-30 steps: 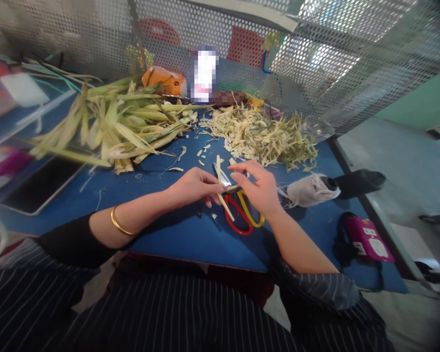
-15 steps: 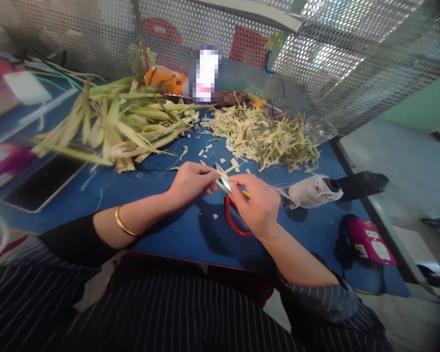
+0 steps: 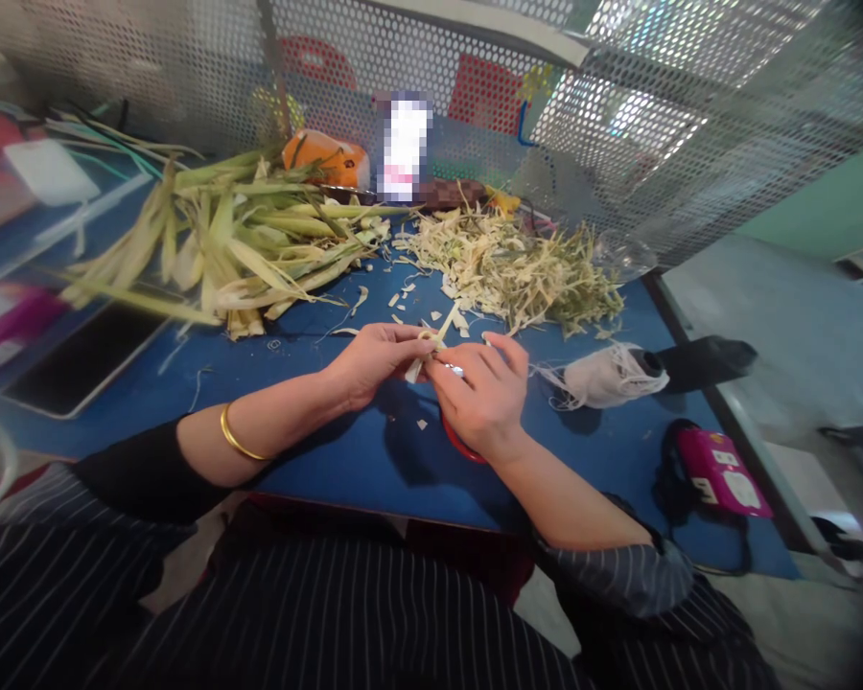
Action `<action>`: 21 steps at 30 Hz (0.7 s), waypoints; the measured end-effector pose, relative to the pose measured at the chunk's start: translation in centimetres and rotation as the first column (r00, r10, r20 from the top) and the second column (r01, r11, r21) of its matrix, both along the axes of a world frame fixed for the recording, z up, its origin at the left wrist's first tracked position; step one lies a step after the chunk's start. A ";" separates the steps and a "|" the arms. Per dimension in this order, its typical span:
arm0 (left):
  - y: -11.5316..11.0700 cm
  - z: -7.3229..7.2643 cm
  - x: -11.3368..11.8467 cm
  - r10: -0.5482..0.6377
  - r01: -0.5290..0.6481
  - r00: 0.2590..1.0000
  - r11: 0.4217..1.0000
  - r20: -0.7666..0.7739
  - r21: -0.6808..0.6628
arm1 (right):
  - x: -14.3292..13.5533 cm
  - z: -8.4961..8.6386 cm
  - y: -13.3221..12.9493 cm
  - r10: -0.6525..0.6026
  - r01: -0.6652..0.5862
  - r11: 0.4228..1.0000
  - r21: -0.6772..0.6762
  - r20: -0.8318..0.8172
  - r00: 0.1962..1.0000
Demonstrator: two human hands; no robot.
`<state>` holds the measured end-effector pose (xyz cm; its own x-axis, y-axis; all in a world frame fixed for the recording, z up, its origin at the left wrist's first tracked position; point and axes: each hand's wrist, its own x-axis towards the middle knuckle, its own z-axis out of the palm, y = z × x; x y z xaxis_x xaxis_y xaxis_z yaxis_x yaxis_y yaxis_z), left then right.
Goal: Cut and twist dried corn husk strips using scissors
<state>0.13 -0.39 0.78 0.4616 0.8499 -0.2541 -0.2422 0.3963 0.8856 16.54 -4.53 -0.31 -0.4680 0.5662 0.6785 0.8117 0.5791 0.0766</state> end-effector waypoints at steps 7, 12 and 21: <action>0.1 -0.9 0.2 0.054 -0.053 0.998 0.998 0.040 -0.019 | -0.4 -0.1 0.2 0.033 -0.041 0.991 0.126 0.071 0.997; -0.1 -1.4 0.4 0.068 -0.067 0.997 0.998 0.047 -0.020 | -1.1 -0.1 0.1 0.139 -0.157 0.983 0.095 0.171 0.975; -0.2 -0.8 0.3 0.077 -0.077 0.997 0.997 -0.013 -0.018 | -0.7 0.0 0.6 -0.237 -0.121 0.877 -0.466 -0.636 0.734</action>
<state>0.42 -0.59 -0.01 0.3920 0.8778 -0.2755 -0.2620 0.3936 0.8812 15.84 -3.88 -0.32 0.0409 0.8915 0.4512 0.5772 0.3475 -0.7390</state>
